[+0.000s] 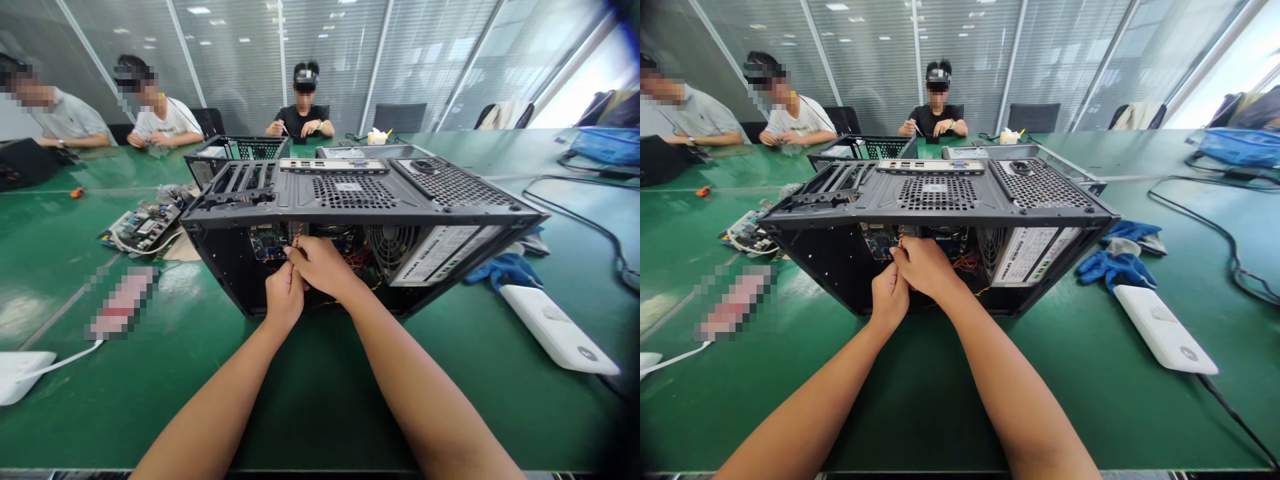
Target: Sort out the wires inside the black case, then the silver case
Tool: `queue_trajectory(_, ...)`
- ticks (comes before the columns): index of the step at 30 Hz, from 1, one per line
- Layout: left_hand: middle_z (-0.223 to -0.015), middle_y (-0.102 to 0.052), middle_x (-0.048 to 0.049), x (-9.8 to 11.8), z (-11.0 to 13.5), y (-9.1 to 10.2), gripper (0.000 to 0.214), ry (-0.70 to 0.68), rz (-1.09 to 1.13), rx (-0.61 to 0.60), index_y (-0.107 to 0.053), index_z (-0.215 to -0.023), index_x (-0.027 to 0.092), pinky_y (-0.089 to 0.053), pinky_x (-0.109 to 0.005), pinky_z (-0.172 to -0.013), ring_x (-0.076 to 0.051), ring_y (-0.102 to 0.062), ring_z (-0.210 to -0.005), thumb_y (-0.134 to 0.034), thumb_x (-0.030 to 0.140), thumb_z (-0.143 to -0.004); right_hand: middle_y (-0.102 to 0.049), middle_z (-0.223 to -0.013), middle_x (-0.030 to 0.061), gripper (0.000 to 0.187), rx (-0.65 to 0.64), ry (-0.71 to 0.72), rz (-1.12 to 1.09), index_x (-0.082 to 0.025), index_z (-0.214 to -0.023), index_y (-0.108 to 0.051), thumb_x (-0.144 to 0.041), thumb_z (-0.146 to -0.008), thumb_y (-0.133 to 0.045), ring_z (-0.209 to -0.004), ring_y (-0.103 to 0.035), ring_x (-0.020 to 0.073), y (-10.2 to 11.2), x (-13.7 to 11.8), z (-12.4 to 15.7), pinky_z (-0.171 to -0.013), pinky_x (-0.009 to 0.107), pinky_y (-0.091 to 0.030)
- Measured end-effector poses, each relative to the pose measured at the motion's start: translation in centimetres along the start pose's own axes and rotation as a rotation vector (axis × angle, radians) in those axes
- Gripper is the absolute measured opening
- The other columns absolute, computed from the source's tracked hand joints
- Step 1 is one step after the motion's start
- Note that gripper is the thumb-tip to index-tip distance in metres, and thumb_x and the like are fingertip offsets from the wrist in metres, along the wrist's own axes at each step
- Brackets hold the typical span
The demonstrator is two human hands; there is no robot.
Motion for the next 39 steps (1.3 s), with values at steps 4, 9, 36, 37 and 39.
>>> queue_trajectory(4,-0.056,-0.061,0.0016,0.0,0.0,0.01,0.029,-0.001,0.008,-0.003,-0.057,-0.072,0.019,-0.041,-0.023,-0.054,-0.012,-0.057,-0.051,-0.043,0.029,-0.096,-0.058,-0.063,0.001,0.028,-0.008,-0.002,0.003,-0.02,-0.068,-0.052,-0.028,-0.094,-0.049,-0.06,-0.05,0.0137,0.12,-0.1,0.03,-0.058,0.027,-0.028)
queue_trajectory(9,-0.056,-0.061,0.0012,-0.08,-0.03,0.06,0.032,-0.024,-0.013,0.002,-0.056,-0.07,0.019,-0.04,-0.023,-0.054,-0.012,-0.057,-0.051,-0.042,0.031,-0.097,-0.059,-0.064,0.001,0.028,0.002,0.01,0.002,-0.02,-0.068,-0.052,-0.029,-0.094,-0.049,-0.06,-0.05,0.0134,0.12,0.07,0.1,-0.059,0.027,-0.029)
queue_trajectory(36,-0.055,-0.061,0.0013,-0.16,-0.02,0.1,0.031,-0.044,-0.025,0.013,-0.058,-0.07,0.018,-0.04,-0.023,-0.054,-0.012,-0.057,-0.05,-0.042,0.027,-0.096,-0.05,-0.058,-0.002,0.031,0.018,0.009,-0.039,-0.021,-0.064,-0.044,-0.03,-0.093,-0.052,-0.056,-0.045,0.0121,0.15,0.2,0.04,-0.058,0.028,-0.026)
queue_trajectory(37,-0.055,-0.061,0.0013,-0.16,-0.01,0.1,0.031,-0.044,-0.022,0.012,-0.058,-0.07,0.018,-0.04,-0.023,-0.054,-0.012,-0.057,-0.05,-0.042,0.027,-0.096,-0.05,-0.057,-0.002,0.031,0.017,0.01,-0.039,-0.021,-0.064,-0.044,-0.03,-0.093,-0.052,-0.056,-0.045,0.0121,0.15,0.2,0.03,-0.058,0.028,-0.026)
queue_trajectory(39,-0.055,-0.061,0.0014,-0.15,0.0,0.11,0.032,-0.046,-0.018,0.012,-0.058,-0.069,0.018,-0.04,-0.023,-0.054,-0.012,-0.057,-0.05,-0.042,0.027,-0.096,-0.05,-0.057,-0.0021,0.031,0.015,0.006,-0.039,-0.021,-0.064,-0.044,-0.031,-0.093,-0.051,-0.056,-0.044,0.0121,0.14,0.2,0.02,-0.058,0.028,-0.026)
Point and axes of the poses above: each hand's wrist, its own z-axis away from the middle knuckle, its own y-axis out of the back of the hand, x = y × z, the point moved 2 cm from there along -z, towards the middle knuckle
